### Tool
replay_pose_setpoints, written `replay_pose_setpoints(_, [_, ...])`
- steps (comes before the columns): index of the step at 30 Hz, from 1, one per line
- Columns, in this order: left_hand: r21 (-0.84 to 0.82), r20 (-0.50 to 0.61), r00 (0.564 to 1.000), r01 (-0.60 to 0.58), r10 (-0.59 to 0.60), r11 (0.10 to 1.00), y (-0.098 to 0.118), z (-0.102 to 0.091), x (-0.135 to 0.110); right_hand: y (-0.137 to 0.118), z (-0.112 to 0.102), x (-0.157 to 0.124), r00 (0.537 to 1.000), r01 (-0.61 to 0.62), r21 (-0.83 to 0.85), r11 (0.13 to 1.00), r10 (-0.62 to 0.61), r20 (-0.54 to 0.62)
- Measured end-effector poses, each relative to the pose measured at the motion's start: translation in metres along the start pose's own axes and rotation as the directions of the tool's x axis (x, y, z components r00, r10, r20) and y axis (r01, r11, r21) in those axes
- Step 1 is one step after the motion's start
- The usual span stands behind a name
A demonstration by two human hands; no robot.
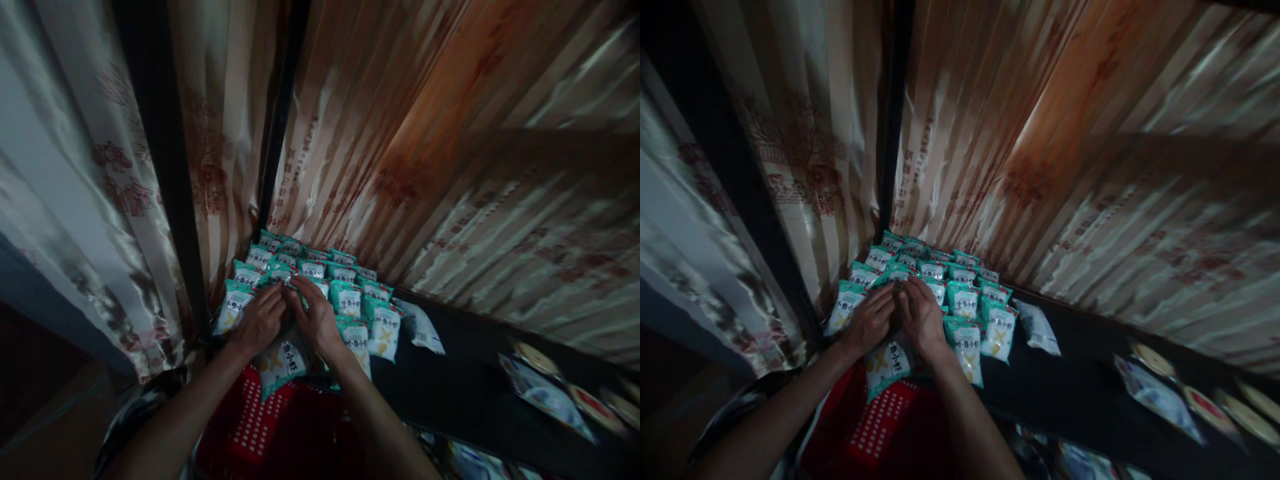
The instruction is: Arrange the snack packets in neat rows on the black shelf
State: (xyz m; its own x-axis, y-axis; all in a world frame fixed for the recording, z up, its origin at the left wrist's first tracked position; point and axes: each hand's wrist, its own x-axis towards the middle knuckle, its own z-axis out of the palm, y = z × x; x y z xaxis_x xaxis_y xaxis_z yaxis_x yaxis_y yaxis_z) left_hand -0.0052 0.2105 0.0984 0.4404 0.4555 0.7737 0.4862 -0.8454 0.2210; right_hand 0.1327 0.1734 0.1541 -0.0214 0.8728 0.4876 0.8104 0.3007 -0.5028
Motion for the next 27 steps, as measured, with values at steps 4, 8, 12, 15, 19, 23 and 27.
replay_pose_setpoints(4, [-0.033, -0.016, 1.000, -0.011, 0.010, 0.999, 0.013, 0.006, 0.017, 0.024, -0.015, -0.004, 0.998, -0.047, -0.070, 0.996, 0.043, -0.048])
replay_pose_setpoints(8, [-0.075, 0.033, 0.999, 0.020, -0.017, 0.997, 0.018, 0.019, 0.027, 0.050, -0.023, 0.002, 0.999, -0.028, -0.147, 0.989, 0.024, -0.031])
replay_pose_setpoints(12, [-0.031, 0.076, 0.996, 0.055, -0.053, 0.998, 0.010, 0.027, 0.028, 0.064, -0.027, 0.003, 0.999, -0.024, -0.213, 0.977, 0.017, -0.032])
replay_pose_setpoints(15, [-0.005, 0.102, 0.992, 0.069, -0.068, 0.998, 0.004, 0.026, 0.029, 0.060, -0.035, -0.006, 0.998, -0.034, -0.237, 0.971, 0.022, -0.054])
replay_pose_setpoints(19, [0.001, 0.138, 0.989, 0.060, -0.060, 0.998, 0.008, 0.017, 0.031, 0.044, -0.043, -0.026, 0.989, -0.097, -0.201, 0.975, 0.072, -0.126])
replay_pose_setpoints(23, [0.032, 0.136, 0.989, 0.059, -0.063, 0.998, 0.021, 0.018, 0.029, 0.043, -0.034, -0.036, 0.992, -0.078, -0.141, 0.987, 0.063, -0.107])
replay_pose_setpoints(27, [0.104, 0.118, 0.987, 0.099, -0.112, 0.990, 0.033, 0.031, 0.023, 0.054, -0.017, -0.033, 0.989, -0.113, -0.103, 0.988, 0.103, -0.103])
